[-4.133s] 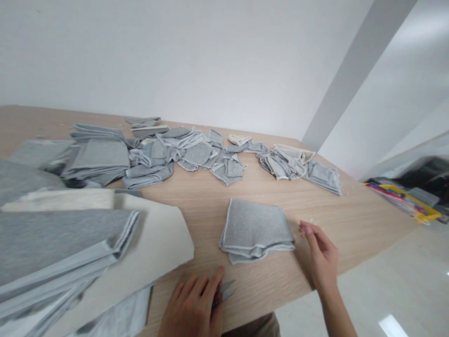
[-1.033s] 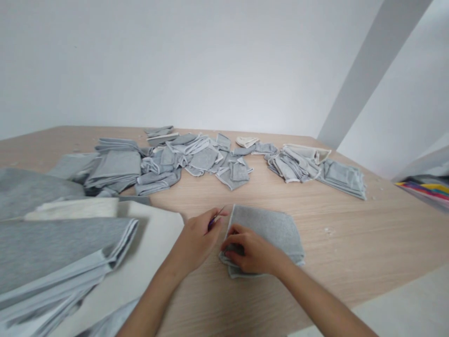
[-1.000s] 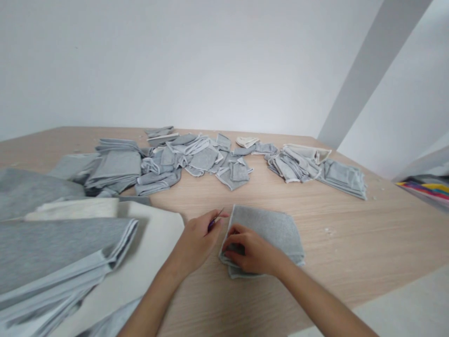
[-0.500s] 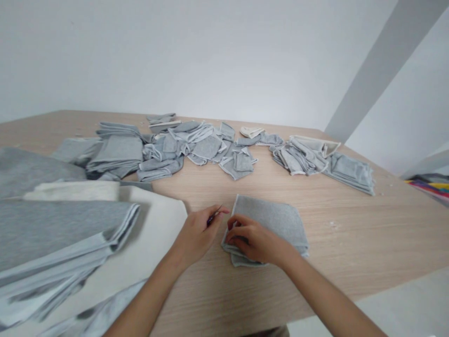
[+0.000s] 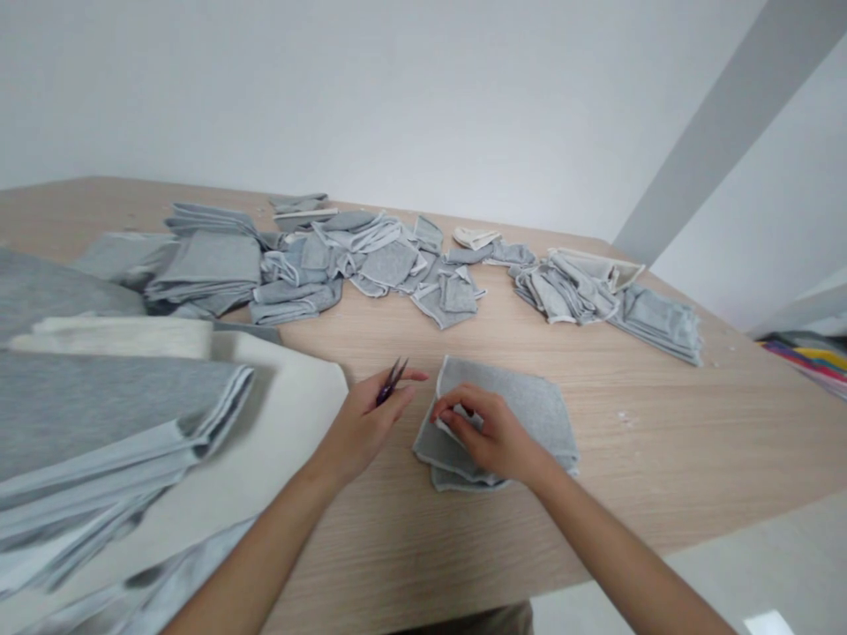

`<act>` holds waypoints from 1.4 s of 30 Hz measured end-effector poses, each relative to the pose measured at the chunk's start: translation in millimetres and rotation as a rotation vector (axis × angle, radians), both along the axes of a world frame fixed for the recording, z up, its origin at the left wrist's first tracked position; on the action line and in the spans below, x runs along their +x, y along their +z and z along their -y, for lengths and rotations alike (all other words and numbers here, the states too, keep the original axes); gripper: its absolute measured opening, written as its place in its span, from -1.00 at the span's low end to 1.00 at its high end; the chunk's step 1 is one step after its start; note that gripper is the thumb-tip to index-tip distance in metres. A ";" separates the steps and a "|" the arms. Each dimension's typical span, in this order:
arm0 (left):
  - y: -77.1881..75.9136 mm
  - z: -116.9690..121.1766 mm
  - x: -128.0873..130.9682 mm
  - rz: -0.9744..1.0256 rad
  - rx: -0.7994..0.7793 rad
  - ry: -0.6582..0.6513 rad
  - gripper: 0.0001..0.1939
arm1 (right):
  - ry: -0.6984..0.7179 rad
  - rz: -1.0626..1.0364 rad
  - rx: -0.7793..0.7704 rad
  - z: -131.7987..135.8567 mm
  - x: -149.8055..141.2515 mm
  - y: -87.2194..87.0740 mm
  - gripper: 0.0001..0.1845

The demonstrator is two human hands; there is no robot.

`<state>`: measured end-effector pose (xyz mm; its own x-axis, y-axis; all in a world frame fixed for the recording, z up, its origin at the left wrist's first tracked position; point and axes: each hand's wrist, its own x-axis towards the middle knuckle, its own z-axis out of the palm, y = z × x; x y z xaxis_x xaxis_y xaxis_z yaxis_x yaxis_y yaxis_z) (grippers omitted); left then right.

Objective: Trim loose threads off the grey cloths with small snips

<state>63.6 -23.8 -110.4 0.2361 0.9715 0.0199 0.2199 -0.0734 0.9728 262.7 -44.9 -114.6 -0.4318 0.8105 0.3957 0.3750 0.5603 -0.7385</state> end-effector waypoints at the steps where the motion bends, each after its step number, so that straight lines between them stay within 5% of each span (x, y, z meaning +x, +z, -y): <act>1: -1.0 0.0 -0.3 0.081 -0.079 -0.030 -0.57 | -0.022 -0.023 -0.024 -1.1 0.8 -1.0 -0.83; 4: -2.6 2.4 0.4 0.220 -0.184 -0.139 -0.52 | -0.038 -0.111 -0.121 -5.0 3.1 -5.3 -0.82; 8: -1.8 7.3 3.6 0.125 -0.045 -0.199 -0.60 | -0.035 -0.247 -0.221 -9.0 4.3 -10.6 -0.81; 17: -3.2 9.9 8.8 -0.020 0.102 -0.094 -0.72 | -0.100 -0.342 -0.233 -8.9 2.5 -7.8 -0.88; 32: -5.6 13.2 18.3 -0.059 0.090 0.071 -0.72 | -0.126 -0.268 -0.120 -7.9 2.9 -9.1 -0.92; 42: 2.3 13.5 17.9 -0.026 0.066 0.067 -0.69 | -0.147 -0.294 -0.149 -8.9 0.9 -6.4 -0.91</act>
<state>81.4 -37.3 -108.1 0.1723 0.9818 0.0795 0.2520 -0.1220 0.9600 263.7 -36.0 -121.0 -0.1912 0.9138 0.3583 0.2027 0.3939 -0.8965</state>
